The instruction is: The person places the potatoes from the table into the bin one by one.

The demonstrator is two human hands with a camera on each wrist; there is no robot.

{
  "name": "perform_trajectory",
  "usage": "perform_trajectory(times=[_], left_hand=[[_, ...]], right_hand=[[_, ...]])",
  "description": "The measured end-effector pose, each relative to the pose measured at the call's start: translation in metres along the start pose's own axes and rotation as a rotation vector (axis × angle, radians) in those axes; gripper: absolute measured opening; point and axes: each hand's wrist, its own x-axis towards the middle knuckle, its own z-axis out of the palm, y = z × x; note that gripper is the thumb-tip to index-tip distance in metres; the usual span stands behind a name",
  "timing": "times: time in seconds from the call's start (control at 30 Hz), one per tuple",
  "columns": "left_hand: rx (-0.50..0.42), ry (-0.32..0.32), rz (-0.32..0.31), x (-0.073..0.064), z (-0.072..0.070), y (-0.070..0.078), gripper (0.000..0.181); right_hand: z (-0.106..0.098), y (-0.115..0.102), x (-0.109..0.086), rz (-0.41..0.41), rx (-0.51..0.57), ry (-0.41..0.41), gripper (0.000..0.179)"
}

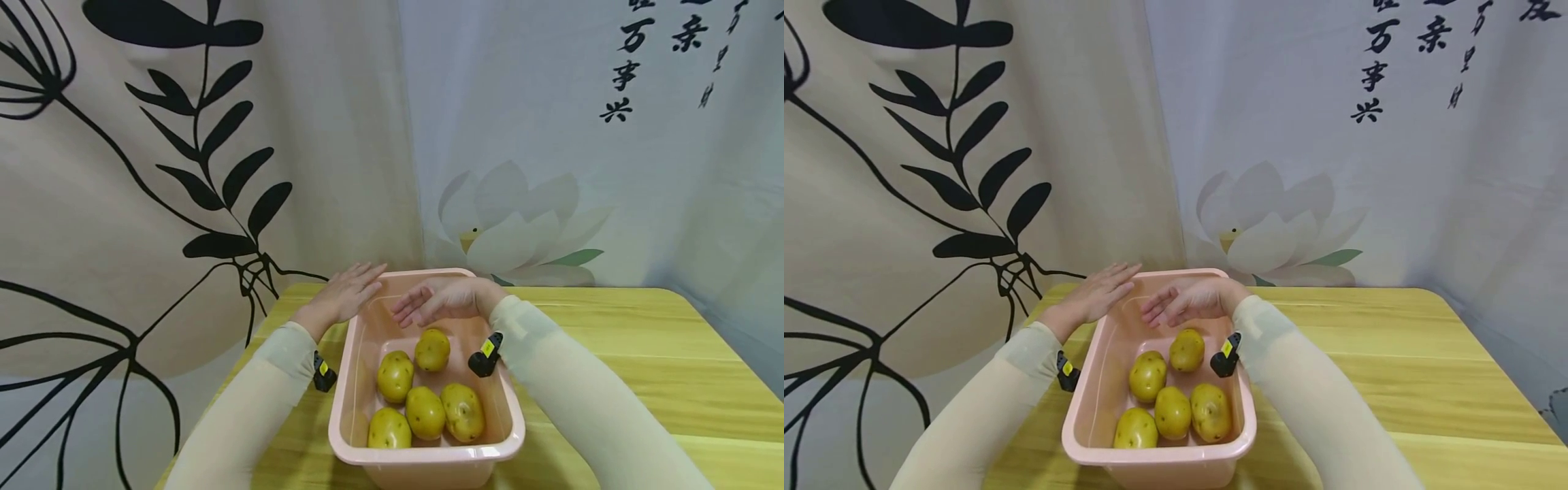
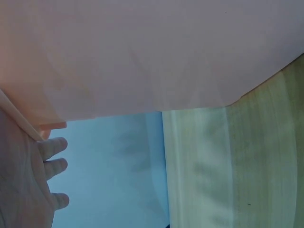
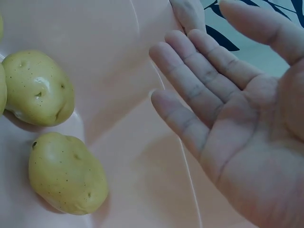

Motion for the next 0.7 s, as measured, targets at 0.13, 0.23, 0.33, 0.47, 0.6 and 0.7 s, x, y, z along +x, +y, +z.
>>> perform_trajectory(times=[0.13,0.23,0.33,0.47,0.6,0.7], left_hand=[[0.001,0.004,0.005,0.003,0.001,0.001,0.055],[0.014,0.011,0.005,0.005,0.001,0.000,0.055],[0.031,0.017,0.005,0.007,0.001,-0.002,0.056],[0.053,0.019,0.014,0.008,0.001,-0.005,0.056],[0.058,0.024,0.021,0.009,-0.001,-0.006,0.056],[0.038,0.046,0.025,0.007,-0.003,-0.008,0.056]], right_hand=[[-0.001,-0.007,-0.005,0.000,-0.005,0.009,0.059],[-0.002,-0.014,-0.008,-0.005,-0.013,0.019,0.060],[-0.002,-0.020,-0.012,-0.012,-0.030,0.022,0.059],[-0.004,-0.026,-0.018,-0.018,-0.069,0.025,0.057],[-0.006,-0.031,-0.027,-0.030,-0.112,0.041,0.057],[-0.008,-0.034,-0.037,-0.042,-0.146,0.053,0.058]])
